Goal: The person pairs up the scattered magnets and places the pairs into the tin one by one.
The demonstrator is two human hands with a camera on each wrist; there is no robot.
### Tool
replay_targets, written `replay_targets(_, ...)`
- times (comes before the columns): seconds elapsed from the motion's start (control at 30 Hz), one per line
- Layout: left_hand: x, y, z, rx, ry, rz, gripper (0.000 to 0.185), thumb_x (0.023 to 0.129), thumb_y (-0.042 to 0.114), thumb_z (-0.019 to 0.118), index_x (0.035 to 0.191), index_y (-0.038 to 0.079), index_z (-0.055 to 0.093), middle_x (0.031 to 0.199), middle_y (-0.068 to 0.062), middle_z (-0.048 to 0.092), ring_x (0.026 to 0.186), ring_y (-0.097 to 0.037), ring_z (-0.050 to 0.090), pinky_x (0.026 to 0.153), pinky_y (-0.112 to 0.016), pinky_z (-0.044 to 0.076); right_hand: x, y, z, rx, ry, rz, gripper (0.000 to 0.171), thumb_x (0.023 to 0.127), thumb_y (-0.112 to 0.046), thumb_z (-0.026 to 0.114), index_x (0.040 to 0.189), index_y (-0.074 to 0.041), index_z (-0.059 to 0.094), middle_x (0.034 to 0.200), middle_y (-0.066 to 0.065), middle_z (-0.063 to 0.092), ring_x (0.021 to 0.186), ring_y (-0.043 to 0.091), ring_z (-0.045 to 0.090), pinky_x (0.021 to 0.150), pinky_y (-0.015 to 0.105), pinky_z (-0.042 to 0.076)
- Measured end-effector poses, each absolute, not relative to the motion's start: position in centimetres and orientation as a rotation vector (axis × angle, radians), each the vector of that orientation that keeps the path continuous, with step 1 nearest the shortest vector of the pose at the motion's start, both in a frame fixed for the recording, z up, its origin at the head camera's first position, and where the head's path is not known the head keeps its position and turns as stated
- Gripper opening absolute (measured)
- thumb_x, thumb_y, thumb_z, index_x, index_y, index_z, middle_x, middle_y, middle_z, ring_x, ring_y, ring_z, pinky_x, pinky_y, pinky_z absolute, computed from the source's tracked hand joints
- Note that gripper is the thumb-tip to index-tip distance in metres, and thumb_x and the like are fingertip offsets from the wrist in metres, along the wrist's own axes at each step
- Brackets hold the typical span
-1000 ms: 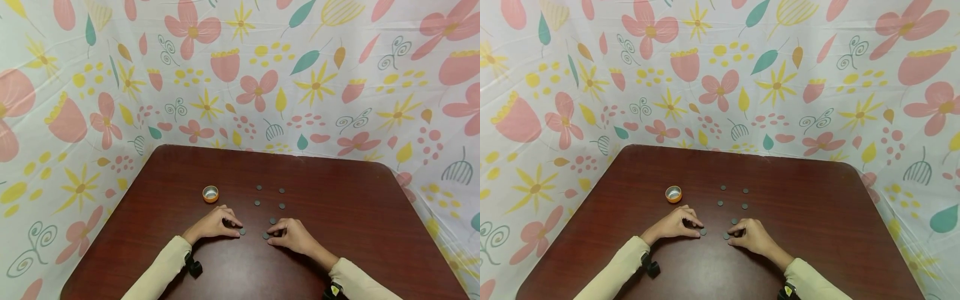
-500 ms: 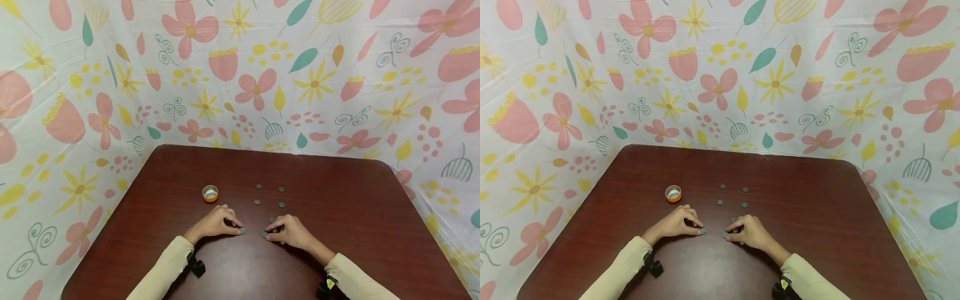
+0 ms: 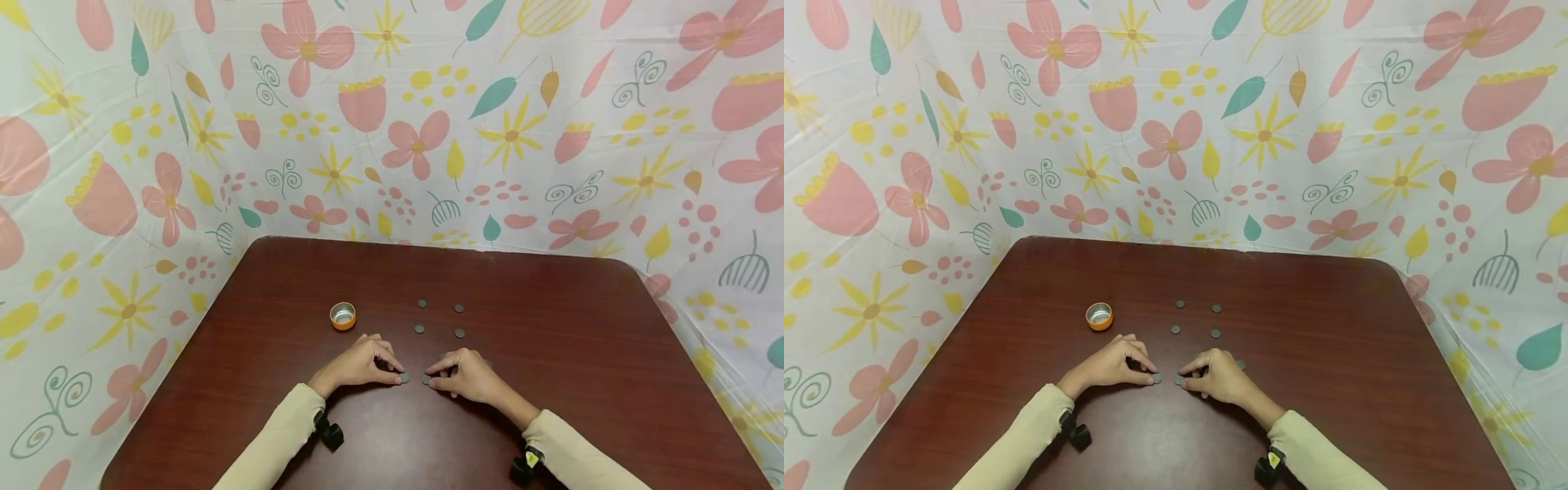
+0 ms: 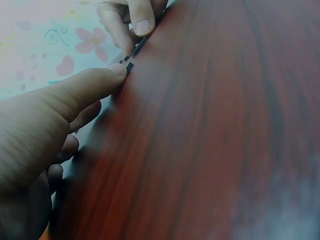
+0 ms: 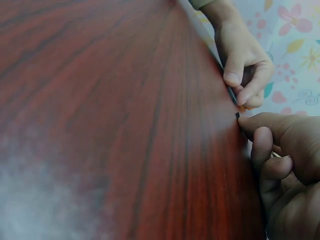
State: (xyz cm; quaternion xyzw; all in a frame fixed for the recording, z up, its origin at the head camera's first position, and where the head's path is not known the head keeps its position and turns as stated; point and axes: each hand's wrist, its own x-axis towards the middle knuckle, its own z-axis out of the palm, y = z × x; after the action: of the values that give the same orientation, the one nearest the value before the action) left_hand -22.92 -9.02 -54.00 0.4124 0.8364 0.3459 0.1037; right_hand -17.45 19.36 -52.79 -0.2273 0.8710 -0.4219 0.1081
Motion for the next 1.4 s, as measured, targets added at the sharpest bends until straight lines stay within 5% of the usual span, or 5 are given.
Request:
replay_targets(1.0, -22.4, -7.7, -54.0, 1.212, 2.477, 0.987, 0.022, 0.092, 0.042, 0.077, 0.111, 0.033, 0.080, 0.098, 0.026, 0.065, 0.088, -0.001, 0.047, 0.086, -0.030, 0.033, -17.1, 18.6, -52.8, -0.645, 2.554, -1.289, 0.019, 0.089, -0.020, 0.082, 0.107, -0.013, 0.080, 0.079, -0.004, 0.065, 0.050, 0.011, 0.060, 0.048, 0.027, 0.051)
replay_targets(1.23, -22.2, -9.3, -53.1, 1.207, 2.531, 1.090, 0.055, 0.092, 0.049, 0.075, 0.139, 0.024, 0.065, 0.118, 0.011, 0.064, 0.102, -0.006, 0.056, 0.087, -0.028, 0.050, -16.9, 18.8, -52.5, -0.618, 2.642, -1.340, 0.015, 0.093, -0.019, 0.077, 0.105, -0.011, 0.080, 0.078, -0.006, 0.067, 0.055, 0.007, 0.061, 0.051, 0.026, 0.052)
replay_targets(1.4, -23.1, -11.7, -51.9, 1.181, 2.637, 1.347, 0.057, 0.090, 0.038, 0.080, 0.140, 0.017, 0.063, 0.120, -0.007, 0.066, 0.106, -0.024, 0.061, 0.088, -0.041, 0.053, -16.9, 19.1, -52.1, -0.657, 2.699, -1.392, 0.015, 0.091, -0.018, 0.080, 0.105, -0.011, 0.080, 0.084, -0.008, 0.067, 0.061, 0.006, 0.061, 0.055, 0.026, 0.053)
